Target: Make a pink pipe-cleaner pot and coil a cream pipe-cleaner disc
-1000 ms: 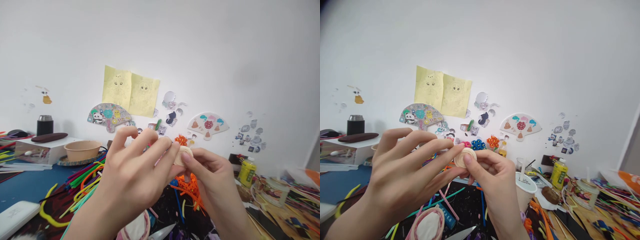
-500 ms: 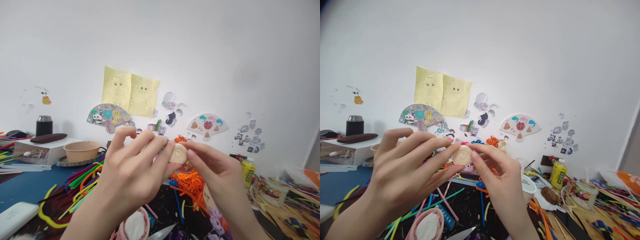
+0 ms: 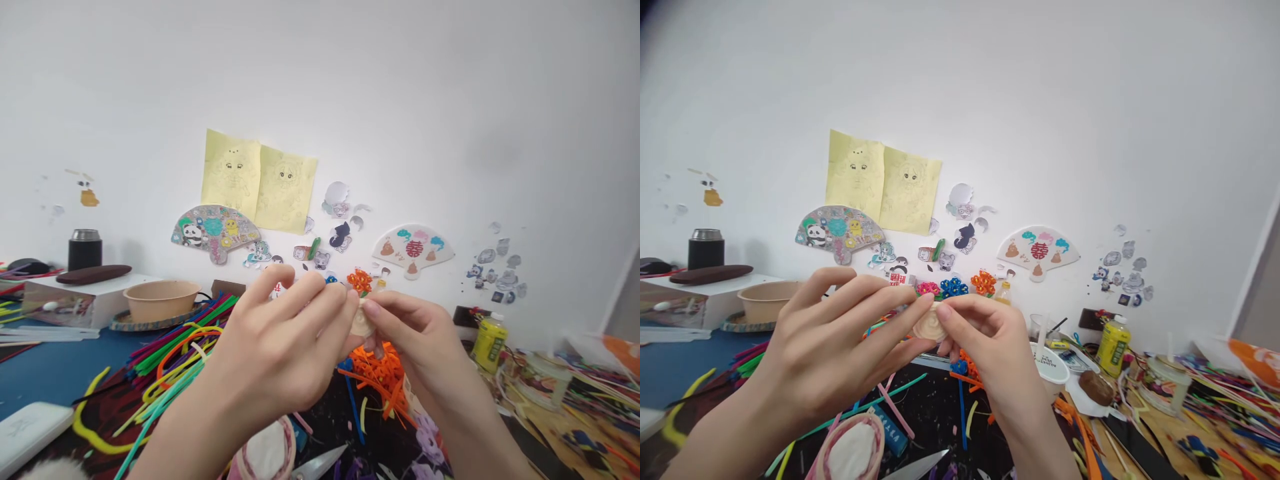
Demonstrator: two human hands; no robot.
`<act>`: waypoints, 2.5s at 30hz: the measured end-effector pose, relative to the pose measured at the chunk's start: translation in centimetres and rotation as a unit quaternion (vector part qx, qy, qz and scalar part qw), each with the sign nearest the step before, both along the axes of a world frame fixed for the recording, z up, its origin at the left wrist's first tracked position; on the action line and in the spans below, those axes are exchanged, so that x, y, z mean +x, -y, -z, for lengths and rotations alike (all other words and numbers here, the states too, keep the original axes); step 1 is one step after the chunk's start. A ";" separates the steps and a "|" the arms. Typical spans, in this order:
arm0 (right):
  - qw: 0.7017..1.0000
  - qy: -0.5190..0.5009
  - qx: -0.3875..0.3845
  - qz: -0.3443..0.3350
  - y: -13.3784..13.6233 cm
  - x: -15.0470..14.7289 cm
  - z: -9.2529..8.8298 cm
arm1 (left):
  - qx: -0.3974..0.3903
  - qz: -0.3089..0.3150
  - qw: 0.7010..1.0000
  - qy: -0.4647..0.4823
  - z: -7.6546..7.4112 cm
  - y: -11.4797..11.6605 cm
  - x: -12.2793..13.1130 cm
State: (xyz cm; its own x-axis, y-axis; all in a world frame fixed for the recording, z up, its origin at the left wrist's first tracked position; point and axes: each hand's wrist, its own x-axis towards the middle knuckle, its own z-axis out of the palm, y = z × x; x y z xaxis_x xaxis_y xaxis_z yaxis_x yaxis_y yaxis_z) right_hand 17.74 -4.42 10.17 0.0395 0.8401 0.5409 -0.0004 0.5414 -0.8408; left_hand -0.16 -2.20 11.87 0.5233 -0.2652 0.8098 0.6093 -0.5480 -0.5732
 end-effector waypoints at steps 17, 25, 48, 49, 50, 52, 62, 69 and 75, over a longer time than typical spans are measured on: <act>0.998 0.049 0.014 -0.040 -0.1 0.4 -0.2 | -0.010 -0.001 1.000 0.010 0.0 -0.3 0.2; 0.999 0.030 0.026 -0.033 -0.1 0.1 -0.1 | -0.057 0.034 0.997 0.026 0.3 -0.4 0.3; 0.996 -0.007 0.081 0.027 -0.8 -0.4 0.6 | -0.220 0.221 0.945 0.103 1.4 -1.5 1.6; 0.996 -0.010 0.078 0.029 -0.8 -0.5 0.6 | -0.224 0.221 0.944 0.102 1.5 -1.6 1.6; 0.996 -0.013 0.077 0.032 -0.8 -0.5 0.5 | -0.227 0.220 0.943 0.100 1.6 -1.8 1.6; 0.996 -0.019 0.074 0.039 -0.9 -0.6 0.5 | -0.227 0.212 0.946 0.093 1.7 -2.0 1.6; 0.996 -0.043 0.059 0.042 -1.2 -0.8 0.7 | -0.217 0.196 0.951 0.097 2.0 -2.4 1.8; 0.996 -0.024 0.062 0.058 -1.2 -0.8 0.8 | -0.212 0.190 0.954 0.090 2.3 -2.8 1.7; 0.996 -0.029 0.061 0.064 -1.2 -0.8 0.7 | -0.203 0.183 0.957 0.092 2.4 -2.8 1.8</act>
